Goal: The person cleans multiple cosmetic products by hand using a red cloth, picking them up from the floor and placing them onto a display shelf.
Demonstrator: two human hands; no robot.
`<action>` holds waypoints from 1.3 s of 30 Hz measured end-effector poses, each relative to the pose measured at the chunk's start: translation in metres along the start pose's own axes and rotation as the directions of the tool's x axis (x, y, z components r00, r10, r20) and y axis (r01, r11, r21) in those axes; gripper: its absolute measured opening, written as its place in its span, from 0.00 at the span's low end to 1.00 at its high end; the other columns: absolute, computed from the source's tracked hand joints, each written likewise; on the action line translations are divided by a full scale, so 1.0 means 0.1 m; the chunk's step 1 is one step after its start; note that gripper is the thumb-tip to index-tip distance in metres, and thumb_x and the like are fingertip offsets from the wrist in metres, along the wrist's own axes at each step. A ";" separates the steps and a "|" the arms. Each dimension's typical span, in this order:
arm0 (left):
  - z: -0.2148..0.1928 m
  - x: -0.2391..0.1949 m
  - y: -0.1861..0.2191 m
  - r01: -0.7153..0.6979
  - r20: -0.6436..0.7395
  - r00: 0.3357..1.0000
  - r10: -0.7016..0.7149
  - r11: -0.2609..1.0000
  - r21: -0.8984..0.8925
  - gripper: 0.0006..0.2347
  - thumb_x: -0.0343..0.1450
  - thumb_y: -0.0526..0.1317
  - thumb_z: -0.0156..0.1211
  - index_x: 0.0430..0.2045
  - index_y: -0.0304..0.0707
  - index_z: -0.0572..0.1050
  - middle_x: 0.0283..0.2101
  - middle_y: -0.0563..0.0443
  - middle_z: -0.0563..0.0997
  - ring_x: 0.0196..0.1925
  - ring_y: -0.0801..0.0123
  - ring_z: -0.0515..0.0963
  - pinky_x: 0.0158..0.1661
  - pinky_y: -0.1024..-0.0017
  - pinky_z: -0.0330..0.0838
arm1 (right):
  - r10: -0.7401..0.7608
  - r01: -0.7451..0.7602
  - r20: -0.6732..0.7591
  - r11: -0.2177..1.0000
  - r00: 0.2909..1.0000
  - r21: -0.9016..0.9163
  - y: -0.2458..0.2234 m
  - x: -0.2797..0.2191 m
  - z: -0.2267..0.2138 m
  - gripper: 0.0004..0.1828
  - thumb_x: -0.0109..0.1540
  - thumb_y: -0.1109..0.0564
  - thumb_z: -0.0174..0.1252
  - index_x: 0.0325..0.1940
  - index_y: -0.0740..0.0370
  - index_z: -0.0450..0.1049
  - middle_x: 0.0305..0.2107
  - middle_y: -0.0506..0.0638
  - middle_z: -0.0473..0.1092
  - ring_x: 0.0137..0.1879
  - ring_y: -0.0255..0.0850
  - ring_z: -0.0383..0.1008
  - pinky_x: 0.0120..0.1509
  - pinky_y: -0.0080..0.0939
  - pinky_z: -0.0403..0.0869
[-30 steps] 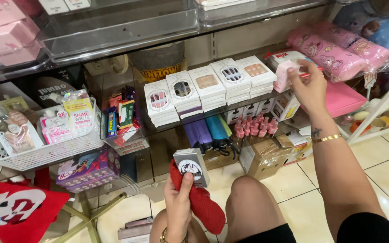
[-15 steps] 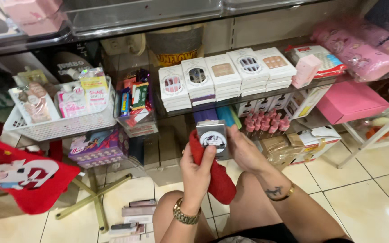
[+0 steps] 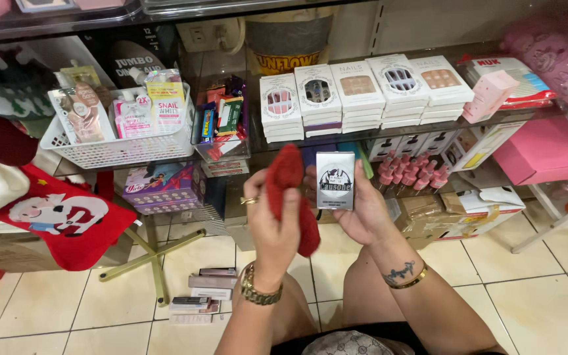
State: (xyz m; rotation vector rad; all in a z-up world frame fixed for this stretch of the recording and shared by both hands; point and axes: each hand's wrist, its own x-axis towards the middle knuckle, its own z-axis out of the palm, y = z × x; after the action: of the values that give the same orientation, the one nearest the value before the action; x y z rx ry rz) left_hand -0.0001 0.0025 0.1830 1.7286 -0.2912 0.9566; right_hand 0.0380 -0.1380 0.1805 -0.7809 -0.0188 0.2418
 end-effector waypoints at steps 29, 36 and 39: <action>0.24 -0.27 -0.11 -0.522 0.422 0.846 0.326 0.669 0.530 0.19 0.68 0.53 0.52 0.54 0.68 0.69 0.48 0.55 0.67 0.37 0.58 0.72 0.35 0.64 0.64 | 0.066 -0.067 0.028 0.996 0.997 0.065 0.06 0.04 -0.25 0.32 0.65 0.33 0.41 0.46 0.64 0.73 0.38 0.59 0.75 0.40 0.45 0.78 0.47 0.48 0.77; -0.04 -0.14 -0.29 0.097 0.266 0.954 -0.135 0.984 0.150 0.13 0.70 0.40 0.55 0.49 0.50 0.75 0.44 0.48 0.68 0.43 0.51 0.74 0.43 0.66 0.69 | -0.099 0.105 0.079 0.992 0.992 -0.065 0.12 0.18 -0.54 0.26 0.62 0.44 0.52 0.57 0.64 0.64 0.41 0.62 0.73 0.42 0.50 0.77 0.46 0.52 0.79; -0.16 0.13 -0.12 0.061 0.102 0.992 -0.073 0.992 0.111 0.11 0.72 0.41 0.52 0.46 0.37 0.71 0.41 0.43 0.70 0.43 0.48 0.73 0.46 0.62 0.66 | -0.231 0.255 0.150 0.952 0.961 -0.169 0.16 0.11 -0.46 0.20 0.59 0.57 0.55 0.54 0.59 0.62 0.45 0.64 0.72 0.49 0.52 0.76 0.51 0.52 0.77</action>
State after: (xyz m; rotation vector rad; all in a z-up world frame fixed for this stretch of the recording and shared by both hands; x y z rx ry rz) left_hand 0.0085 0.0243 0.1852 1.8793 -0.2525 0.8467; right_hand 0.0502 -0.1568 0.1357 -0.9406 -0.2620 0.0544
